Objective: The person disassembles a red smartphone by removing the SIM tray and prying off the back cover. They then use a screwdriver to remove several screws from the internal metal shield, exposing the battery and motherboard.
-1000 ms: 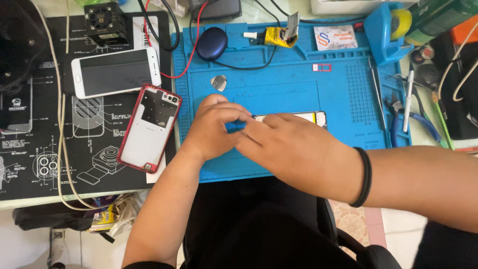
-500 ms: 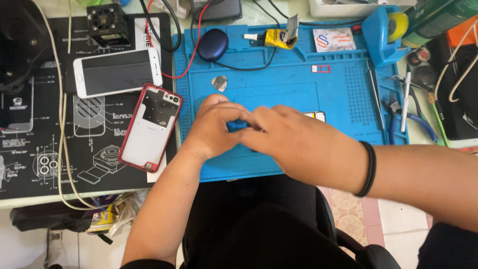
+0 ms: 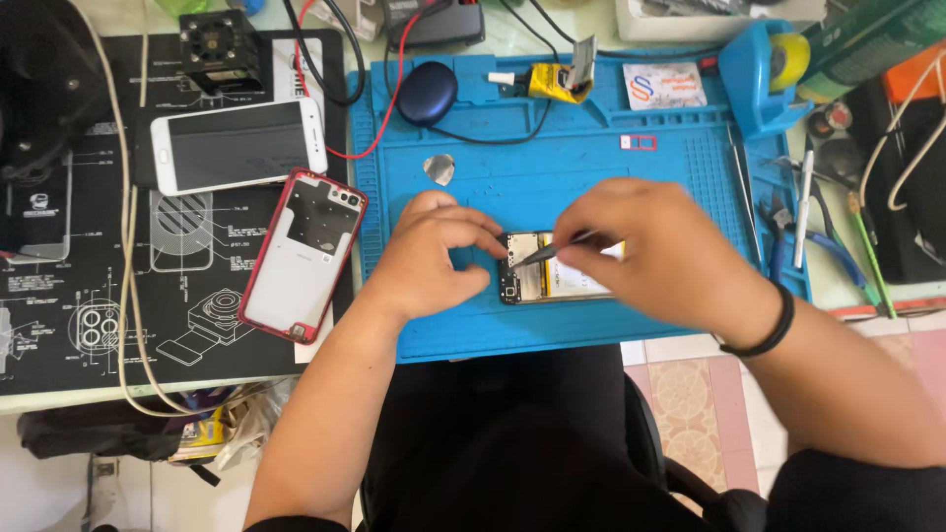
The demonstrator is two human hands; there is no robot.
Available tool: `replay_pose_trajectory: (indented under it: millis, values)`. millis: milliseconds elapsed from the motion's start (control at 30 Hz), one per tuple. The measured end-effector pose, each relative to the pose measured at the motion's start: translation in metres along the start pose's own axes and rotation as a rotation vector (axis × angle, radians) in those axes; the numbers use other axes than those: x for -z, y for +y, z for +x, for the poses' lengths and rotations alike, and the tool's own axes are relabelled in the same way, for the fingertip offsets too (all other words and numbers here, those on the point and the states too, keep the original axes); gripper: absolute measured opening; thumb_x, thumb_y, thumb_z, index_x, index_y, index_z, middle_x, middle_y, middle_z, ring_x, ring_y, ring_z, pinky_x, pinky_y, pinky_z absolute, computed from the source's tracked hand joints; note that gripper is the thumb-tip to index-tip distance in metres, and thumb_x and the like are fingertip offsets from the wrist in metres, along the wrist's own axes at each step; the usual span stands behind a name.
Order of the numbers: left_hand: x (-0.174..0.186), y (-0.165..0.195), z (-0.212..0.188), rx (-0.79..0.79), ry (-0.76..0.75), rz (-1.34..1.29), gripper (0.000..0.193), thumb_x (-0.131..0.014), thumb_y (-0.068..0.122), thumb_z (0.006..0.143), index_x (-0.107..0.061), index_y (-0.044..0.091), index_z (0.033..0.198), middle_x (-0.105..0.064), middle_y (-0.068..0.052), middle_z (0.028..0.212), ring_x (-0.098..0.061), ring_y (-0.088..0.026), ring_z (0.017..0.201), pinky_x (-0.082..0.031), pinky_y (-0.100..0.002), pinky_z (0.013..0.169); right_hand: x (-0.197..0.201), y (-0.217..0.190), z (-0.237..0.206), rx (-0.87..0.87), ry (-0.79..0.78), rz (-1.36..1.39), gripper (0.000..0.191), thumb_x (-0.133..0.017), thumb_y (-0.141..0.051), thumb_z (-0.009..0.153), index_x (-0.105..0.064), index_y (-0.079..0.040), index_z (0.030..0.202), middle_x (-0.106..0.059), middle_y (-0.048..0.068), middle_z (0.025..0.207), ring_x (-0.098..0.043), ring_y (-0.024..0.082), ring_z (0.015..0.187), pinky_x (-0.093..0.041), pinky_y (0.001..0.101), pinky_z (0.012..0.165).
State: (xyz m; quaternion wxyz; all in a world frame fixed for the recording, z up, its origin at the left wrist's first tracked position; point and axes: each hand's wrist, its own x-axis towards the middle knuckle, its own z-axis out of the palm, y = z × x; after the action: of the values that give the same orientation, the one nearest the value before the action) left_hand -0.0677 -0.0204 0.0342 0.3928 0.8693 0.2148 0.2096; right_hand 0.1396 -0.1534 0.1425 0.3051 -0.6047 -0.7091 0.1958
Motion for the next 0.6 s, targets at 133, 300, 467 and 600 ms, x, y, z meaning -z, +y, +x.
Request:
replay_pose_trajectory:
  millis: [133,300,467,600]
  values:
    - [0.003,0.002,0.001,-0.021,0.001,-0.011,0.027,-0.079,0.013,0.061,-0.080,0.019,0.087,-0.076,0.006,0.108,-0.054,-0.024,0.115,-0.038,-0.036,0.106,0.002,0.015,-0.004,-0.566,-0.017,0.274,0.013,-0.078,-0.009,0.082,-0.073,-0.002,0.092,-0.076,0.012,0.079,-0.070,0.021,0.060,-0.054,0.0339,0.046]
    - [0.000,0.004,0.000,-0.012,0.034,0.025,0.022,-0.086,0.022,0.069,-0.080,0.020,0.089,-0.076,0.008,0.103,-0.056,-0.022,0.112,-0.038,-0.036,0.104,0.005,0.019,-0.018,-0.223,0.015,0.016,0.014,-0.081,-0.010,0.081,-0.072,-0.001,0.086,-0.074,0.009,0.077,-0.078,0.016,0.069,-0.061,0.0279,0.063]
    - [-0.002,0.005,0.002,-0.012,0.042,0.076,0.021,-0.088,0.025,0.069,-0.079,0.020,0.088,-0.077,0.009,0.099,-0.058,-0.021,0.105,-0.039,-0.036,0.101,0.007,0.014,-0.031,-0.148,0.049,-0.067,0.013,-0.080,-0.008,0.079,-0.071,-0.001,0.084,-0.072,0.010,0.078,-0.076,0.019,0.069,-0.060,0.0290,0.063]
    - [-0.001,0.006,0.002,-0.012,0.050,0.072,0.022,-0.088,0.025,0.069,-0.079,0.020,0.088,-0.077,0.009,0.099,-0.057,-0.021,0.106,-0.039,-0.036,0.101,0.004,0.011,-0.031,-0.182,0.046,-0.038,0.012,-0.080,-0.008,0.080,-0.070,-0.001,0.084,-0.072,0.010,0.076,-0.077,0.019,0.067,-0.060,0.0284,0.061]
